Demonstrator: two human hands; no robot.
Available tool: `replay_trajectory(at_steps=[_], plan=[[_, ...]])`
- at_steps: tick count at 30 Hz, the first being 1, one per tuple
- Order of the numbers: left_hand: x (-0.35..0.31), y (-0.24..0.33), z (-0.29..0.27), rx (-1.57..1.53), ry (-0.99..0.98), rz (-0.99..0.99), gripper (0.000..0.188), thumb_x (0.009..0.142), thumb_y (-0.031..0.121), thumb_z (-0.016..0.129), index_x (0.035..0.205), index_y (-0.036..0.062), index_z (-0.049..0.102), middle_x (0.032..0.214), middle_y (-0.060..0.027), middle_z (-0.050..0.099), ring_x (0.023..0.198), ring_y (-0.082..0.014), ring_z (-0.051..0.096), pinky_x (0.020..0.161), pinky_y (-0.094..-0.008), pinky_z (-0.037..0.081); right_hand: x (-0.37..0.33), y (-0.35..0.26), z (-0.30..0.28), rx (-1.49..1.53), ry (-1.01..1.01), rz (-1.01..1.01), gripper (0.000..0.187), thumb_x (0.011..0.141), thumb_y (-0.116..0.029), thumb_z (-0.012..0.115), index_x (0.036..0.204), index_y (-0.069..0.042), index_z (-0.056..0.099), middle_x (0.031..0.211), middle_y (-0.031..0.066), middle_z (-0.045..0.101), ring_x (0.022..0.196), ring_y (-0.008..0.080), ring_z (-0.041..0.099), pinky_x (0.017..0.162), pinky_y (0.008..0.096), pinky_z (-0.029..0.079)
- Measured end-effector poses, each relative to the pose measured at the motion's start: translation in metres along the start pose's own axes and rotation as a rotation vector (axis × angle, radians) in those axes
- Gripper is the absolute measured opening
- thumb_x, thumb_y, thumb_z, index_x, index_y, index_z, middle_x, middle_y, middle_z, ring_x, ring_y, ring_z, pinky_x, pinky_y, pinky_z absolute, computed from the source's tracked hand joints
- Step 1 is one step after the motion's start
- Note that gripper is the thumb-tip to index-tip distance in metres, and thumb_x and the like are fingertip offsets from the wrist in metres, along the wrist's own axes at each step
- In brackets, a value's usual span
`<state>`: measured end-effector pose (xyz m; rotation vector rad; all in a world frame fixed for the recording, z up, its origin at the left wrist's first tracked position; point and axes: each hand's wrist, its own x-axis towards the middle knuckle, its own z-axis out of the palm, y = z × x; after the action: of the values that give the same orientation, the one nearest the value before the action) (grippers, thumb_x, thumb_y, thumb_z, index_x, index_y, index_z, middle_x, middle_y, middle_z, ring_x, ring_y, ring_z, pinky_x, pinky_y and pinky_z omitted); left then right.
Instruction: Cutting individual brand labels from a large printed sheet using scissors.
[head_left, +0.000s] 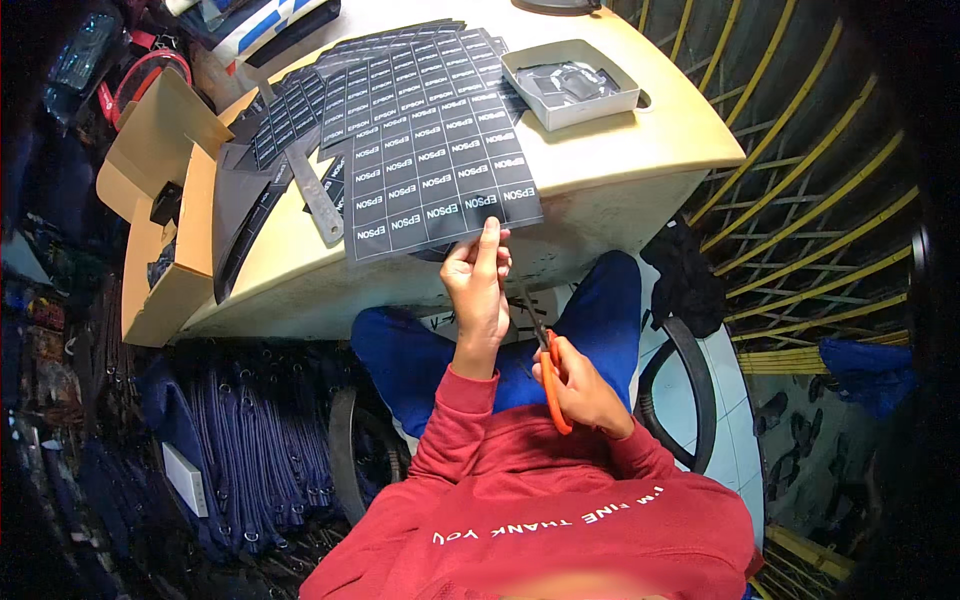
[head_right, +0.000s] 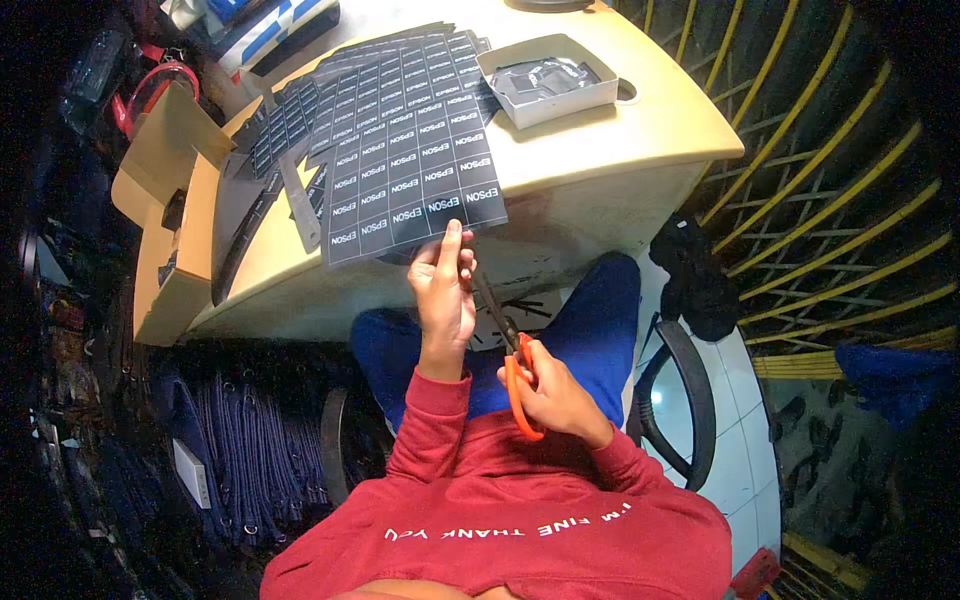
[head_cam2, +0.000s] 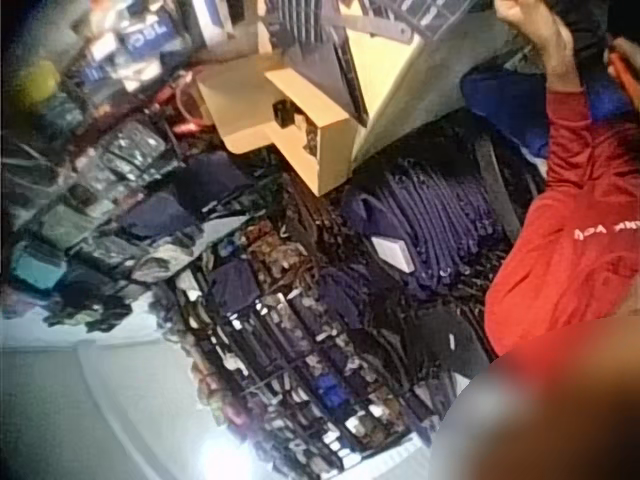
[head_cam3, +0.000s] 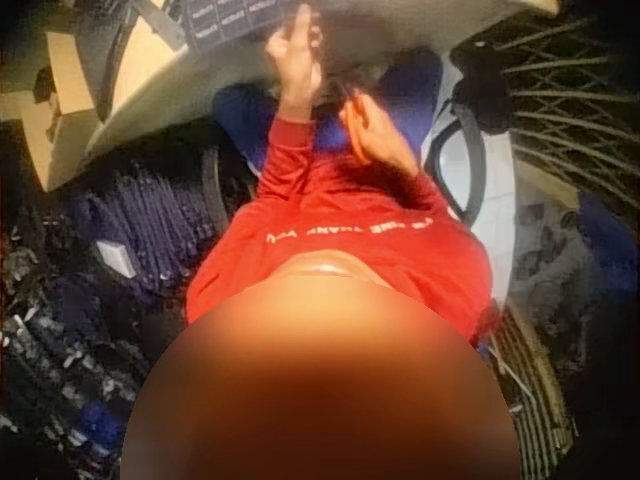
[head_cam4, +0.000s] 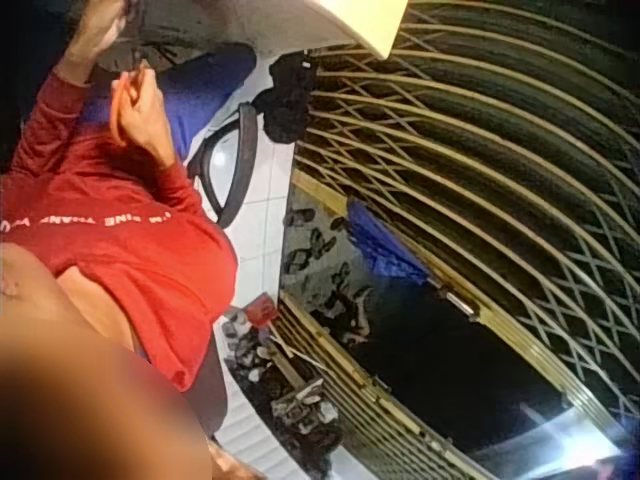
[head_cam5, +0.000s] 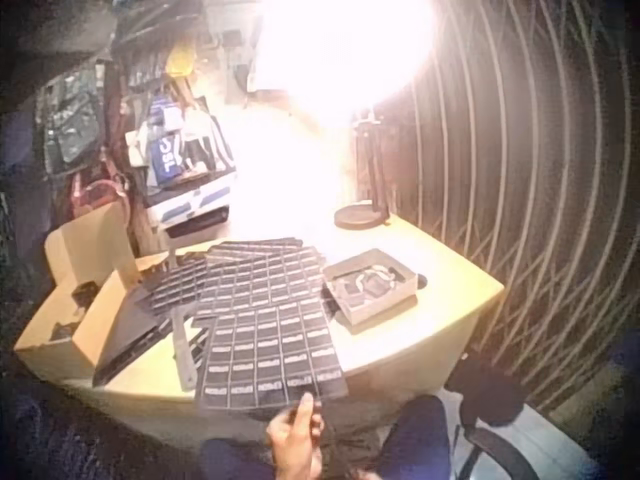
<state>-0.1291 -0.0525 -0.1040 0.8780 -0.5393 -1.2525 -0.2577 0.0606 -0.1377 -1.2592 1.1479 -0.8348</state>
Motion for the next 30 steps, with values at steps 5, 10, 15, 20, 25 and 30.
replay_trajectory(at_steps=[5, 10, 15, 20, 25, 30], plan=[[-0.002, -0.002, -0.001, -0.015, -0.025, 0.036, 0.014, 0.086, 0.016, 0.066, 0.079, 0.0046, 0.062, 0.075, -0.0026, 0.061, 0.059, -0.0048, 0.049, 0.052, -0.019, 0.038, 0.012, 0.007, 0.002, 0.278, -0.182, 0.075, 0.02, 0.093, -0.025, 0.052, 0.089, -0.007, 0.044, 0.068, -0.0048, 0.041, 0.055, 0.0049, 0.038, 0.049, 0.0223, 0.035], [-0.004, -0.003, -0.001, -0.042, -0.019, 0.04, 0.016, 0.083, 0.015, 0.069, 0.078, 0.0019, 0.063, 0.069, -0.0023, 0.061, 0.057, -0.0046, 0.05, 0.05, -0.0187, 0.036, 0.028, 0.003, 0.004, 0.494, -0.229, 0.134, 0.027, 0.096, -0.035, 0.044, 0.097, -0.008, 0.046, 0.066, -0.0057, 0.037, 0.051, 0.0026, 0.035, 0.045, 0.0195, 0.033], [-0.007, -0.003, -0.001, -0.019, -0.02, 0.051, 0.016, 0.083, 0.014, 0.069, 0.077, 0.0014, 0.063, 0.068, -0.0024, 0.061, 0.056, -0.0046, 0.05, 0.05, -0.0189, 0.036, 0.035, -0.001, 0.006, 0.503, -0.23, 0.135, 0.033, 0.096, -0.041, 0.042, 0.099, -0.008, 0.047, 0.064, -0.0064, 0.036, 0.051, 0.0023, 0.033, 0.044, 0.0189, 0.031], [-0.009, -0.004, -0.006, 0.008, -0.044, 0.025, 0.012, 0.084, 0.015, 0.068, 0.079, 0.0046, 0.064, 0.074, -0.0012, 0.062, 0.059, -0.0045, 0.049, 0.054, -0.0196, 0.037, 0.035, -0.001, 0.005, 0.495, -0.237, 0.099, 0.035, 0.096, -0.042, 0.041, 0.098, -0.008, 0.047, 0.065, -0.0062, 0.037, 0.051, 0.0023, 0.033, 0.044, 0.0188, 0.031], [-0.014, -0.002, -0.006, 0.027, -0.053, -0.029, 0.011, 0.083, 0.014, 0.068, 0.08, 0.0044, 0.065, 0.074, -0.0009, 0.062, 0.06, -0.0042, 0.049, 0.054, -0.0194, 0.037, 0.038, -0.008, 0.005, 0.427, -0.175, 0.054, 0.034, 0.096, -0.042, 0.041, 0.098, -0.008, 0.047, 0.065, -0.0062, 0.038, 0.052, 0.0025, 0.034, 0.046, 0.019, 0.033], [-0.017, -0.001, -0.006, 0.027, -0.061, -0.031, 0.01, 0.083, 0.014, 0.069, 0.082, 0.0045, 0.066, 0.075, -0.0007, 0.062, 0.06, -0.004, 0.048, 0.054, -0.0191, 0.036, 0.042, -0.011, 0.006, 0.469, -0.173, 0.058, 0.035, 0.095, -0.043, 0.043, 0.099, -0.009, 0.046, 0.066, -0.007, 0.036, 0.052, 0.0023, 0.032, 0.046, 0.0184, 0.029]])
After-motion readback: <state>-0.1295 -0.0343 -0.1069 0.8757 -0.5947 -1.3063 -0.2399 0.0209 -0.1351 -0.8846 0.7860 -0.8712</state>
